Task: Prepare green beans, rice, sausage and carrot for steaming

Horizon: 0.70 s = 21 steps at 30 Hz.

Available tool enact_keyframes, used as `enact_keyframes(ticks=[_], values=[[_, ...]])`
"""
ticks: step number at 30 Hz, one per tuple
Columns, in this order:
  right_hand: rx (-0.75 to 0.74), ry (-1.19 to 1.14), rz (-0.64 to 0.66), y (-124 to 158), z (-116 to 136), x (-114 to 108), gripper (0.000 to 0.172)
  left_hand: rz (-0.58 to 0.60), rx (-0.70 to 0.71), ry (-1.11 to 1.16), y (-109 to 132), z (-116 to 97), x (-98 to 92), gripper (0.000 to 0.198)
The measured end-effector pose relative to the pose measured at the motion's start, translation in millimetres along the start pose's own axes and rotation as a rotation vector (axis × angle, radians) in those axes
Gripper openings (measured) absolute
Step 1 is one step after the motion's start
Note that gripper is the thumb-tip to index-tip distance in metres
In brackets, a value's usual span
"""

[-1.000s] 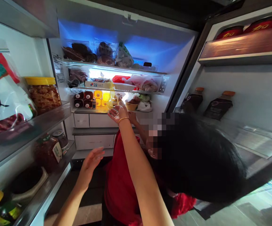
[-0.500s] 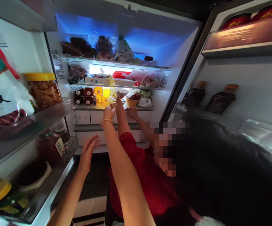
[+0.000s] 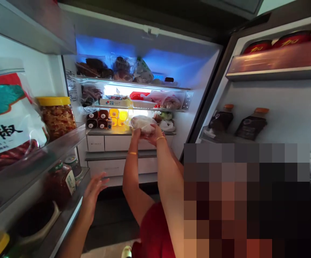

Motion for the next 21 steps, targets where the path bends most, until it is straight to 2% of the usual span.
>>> enact_keyframes(ticks=[4, 6, 8, 12, 15, 17, 19, 21], values=[[0.250, -0.113, 0.009, 21.9, -25.9, -26.0, 0.032, 0.003, -0.013, -0.017, 3.0, 2.2, -4.7, 0.048], [0.328, -0.109, 0.031, 38.0, -39.8, -34.9, 0.038, 0.021, -0.028, -0.023, 4.1, 3.6, -3.3, 0.045], [0.397, -0.068, 0.051, 56.8, -52.1, -39.5, 0.034, 0.037, -0.047, -0.013, 1.8, 5.8, 1.3, 0.045], [0.407, -0.016, 0.060, 99.0, -68.0, -36.4, 0.010, 0.035, -0.081, 0.032, -10.5, 3.3, 16.9, 0.062], [0.375, -0.007, 0.071, 130.5, -71.1, -25.5, 0.012, 0.061, -0.071, 0.072, -11.8, -16.7, 26.9, 0.072], [0.377, 0.011, 0.106, 149.4, -71.3, -15.3, 0.013, 0.104, -0.016, 0.118, -1.2, -36.5, 28.5, 0.071], [0.395, 0.045, 0.145, 166.7, -74.0, -5.0, 0.012, 0.111, 0.069, 0.116, 21.4, -53.1, 23.4, 0.067], [0.383, 0.082, 0.131, 182.7, -81.7, 2.3, 0.011, 0.023, 0.123, 0.030, 55.6, -58.1, 10.6, 0.062]])
Point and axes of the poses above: each hand's wrist, its own y-axis away from the middle knuckle, its own x-axis out of the palm, z = x × y, the point moved 1 cm from there along -y, towards the middle knuckle, and after that the axes turned 5 degrees about -y, right-handed, at the moved point
